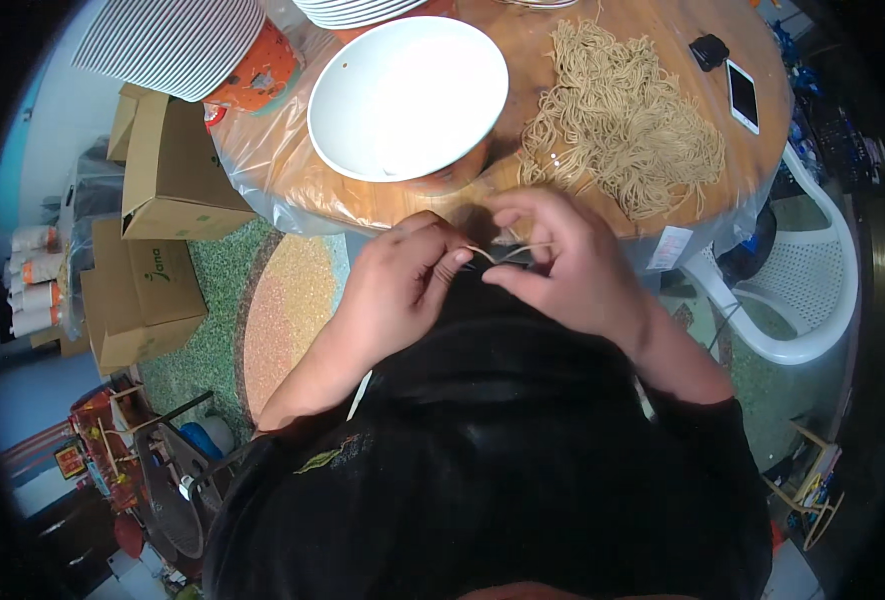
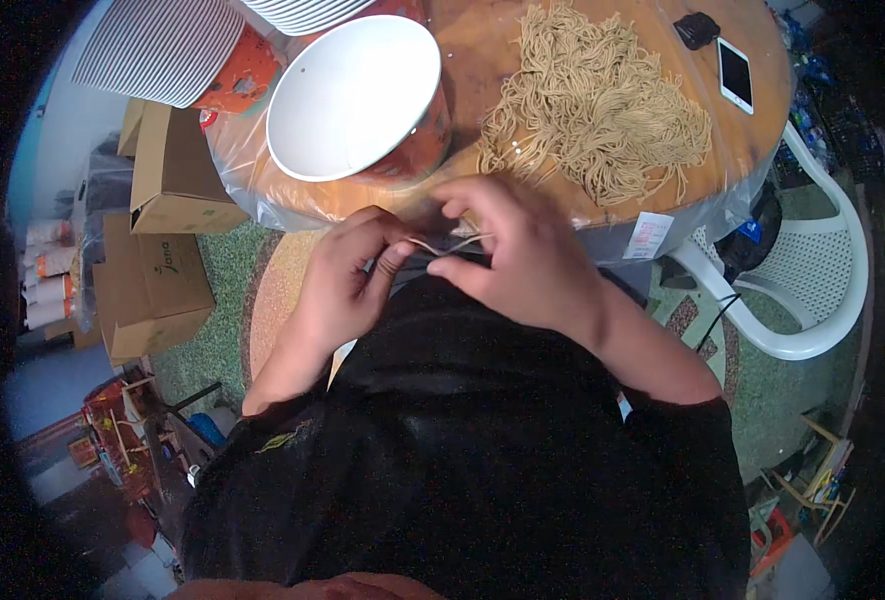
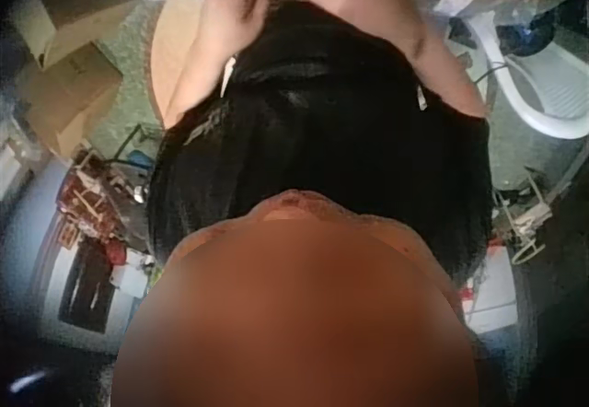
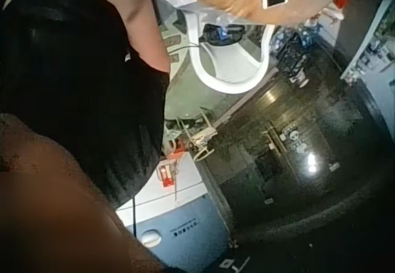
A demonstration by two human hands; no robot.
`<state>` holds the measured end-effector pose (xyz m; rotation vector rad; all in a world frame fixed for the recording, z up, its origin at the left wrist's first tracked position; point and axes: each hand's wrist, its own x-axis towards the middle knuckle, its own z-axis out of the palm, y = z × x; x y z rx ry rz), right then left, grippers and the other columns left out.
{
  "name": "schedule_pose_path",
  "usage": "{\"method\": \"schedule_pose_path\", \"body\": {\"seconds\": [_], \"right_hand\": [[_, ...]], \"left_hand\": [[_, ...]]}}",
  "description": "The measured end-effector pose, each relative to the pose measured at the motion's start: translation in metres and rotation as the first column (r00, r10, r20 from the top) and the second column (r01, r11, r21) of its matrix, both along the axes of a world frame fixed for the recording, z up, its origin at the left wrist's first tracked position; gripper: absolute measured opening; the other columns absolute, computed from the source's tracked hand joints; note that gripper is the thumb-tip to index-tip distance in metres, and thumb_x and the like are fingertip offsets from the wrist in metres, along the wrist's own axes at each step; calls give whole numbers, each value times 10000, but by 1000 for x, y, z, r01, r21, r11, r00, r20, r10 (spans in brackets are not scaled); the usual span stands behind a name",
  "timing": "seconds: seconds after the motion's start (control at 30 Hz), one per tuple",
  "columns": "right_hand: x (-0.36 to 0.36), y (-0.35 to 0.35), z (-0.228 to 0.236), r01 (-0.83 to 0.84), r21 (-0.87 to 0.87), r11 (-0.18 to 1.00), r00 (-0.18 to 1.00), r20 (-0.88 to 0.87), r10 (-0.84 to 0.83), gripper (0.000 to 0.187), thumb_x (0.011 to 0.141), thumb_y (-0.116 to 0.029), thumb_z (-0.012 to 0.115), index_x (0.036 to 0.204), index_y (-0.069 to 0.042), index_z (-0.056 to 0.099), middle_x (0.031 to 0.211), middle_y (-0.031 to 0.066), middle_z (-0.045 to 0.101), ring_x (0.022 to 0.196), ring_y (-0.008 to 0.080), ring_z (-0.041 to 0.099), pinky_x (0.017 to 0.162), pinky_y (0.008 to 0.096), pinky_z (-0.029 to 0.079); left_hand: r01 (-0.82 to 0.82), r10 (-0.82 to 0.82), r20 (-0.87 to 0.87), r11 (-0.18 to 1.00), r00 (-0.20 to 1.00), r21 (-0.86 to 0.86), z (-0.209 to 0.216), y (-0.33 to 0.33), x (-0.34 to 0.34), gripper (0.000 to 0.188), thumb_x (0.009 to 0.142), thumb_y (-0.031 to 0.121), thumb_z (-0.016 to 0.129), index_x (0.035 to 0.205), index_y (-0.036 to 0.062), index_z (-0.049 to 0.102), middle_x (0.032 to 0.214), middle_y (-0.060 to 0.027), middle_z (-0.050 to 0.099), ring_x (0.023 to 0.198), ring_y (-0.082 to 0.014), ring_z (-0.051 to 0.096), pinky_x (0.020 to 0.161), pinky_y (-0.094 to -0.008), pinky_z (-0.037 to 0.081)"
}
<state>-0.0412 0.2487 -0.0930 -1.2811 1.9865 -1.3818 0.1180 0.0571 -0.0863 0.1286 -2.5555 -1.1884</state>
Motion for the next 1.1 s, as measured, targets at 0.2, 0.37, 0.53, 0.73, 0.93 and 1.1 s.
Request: {"method": "schedule_pose_path", "body": {"seconds": [0.2, 0.37, 0.53, 0.73, 0.93, 1.1], "right_hand": [[18, -10, -13, 15, -256, 967, 999, 44, -3, 166, 943, -35, 879, 1086, 0, 802, 968, 116, 806, 822, 250, 782, 713, 355, 600], [12, -12, -15, 14, -318, 948, 999, -26, -24, 124, 949, -25, 862, 1045, -4, 786, 944, 104, 785, 772, 245, 753, 676, 359, 580], [10, -9, -12, 49, -229, 972, 999, 9, -48, 108, 931, -2, 833, 958, -24, 731, 932, 83, 758, 825, 254, 732, 759, 385, 572], [8, -14, -16, 62, -388, 920, 992, -80, -100, 121, 898, 8, 820, 934, -44, 717, 963, 97, 760, 972, 316, 734, 935, 432, 561], [10, -13, -23, 57, -442, 895, 998, 1, -64, 97, 919, 8, 817, 957, -22, 733, 1002, 109, 781, 985, 275, 753, 915, 395, 582], [19, -10, -21, 129, -343, 930, 961, 275, -32, 55, 987, 6, 796, 989, -4, 742, 934, 75, 778, 898, 137, 737, 819, 317, 582]], "left_hand": [[65, -63, 93, 998, 994, -23, 14, 2, -3, 95, 1050, 100, 768, 1030, 13, 737, 966, -181, 731, 900, -443, 730, 778, -492, 588], [62, -53, 114, 996, 992, -71, 19, -4, -5, 111, 1053, 109, 769, 1020, 9, 734, 958, -184, 727, 897, -445, 723, 777, -487, 584], [51, -52, 47, 999, 998, 17, 20, -1, -10, 103, 1049, 80, 774, 1019, -10, 733, 939, -171, 724, 877, -409, 724, 782, -459, 583], [55, -54, -18, 993, 998, 105, 11, 2, -8, 64, 1032, 30, 761, 1019, -22, 726, 956, -154, 737, 879, -340, 737, 799, -400, 573], [-19, 57, -94, 928, 994, 371, 0, 16, -8, 98, 996, -7, 795, 1063, -30, 728, 993, -152, 756, 847, -289, 742, 793, -338, 577], [52, -33, -221, 996, 975, 77, -1, 7, -12, 130, 972, 8, 863, 1071, -11, 781, 1059, -161, 794, 904, -304, 785, 816, -365, 621]]}}
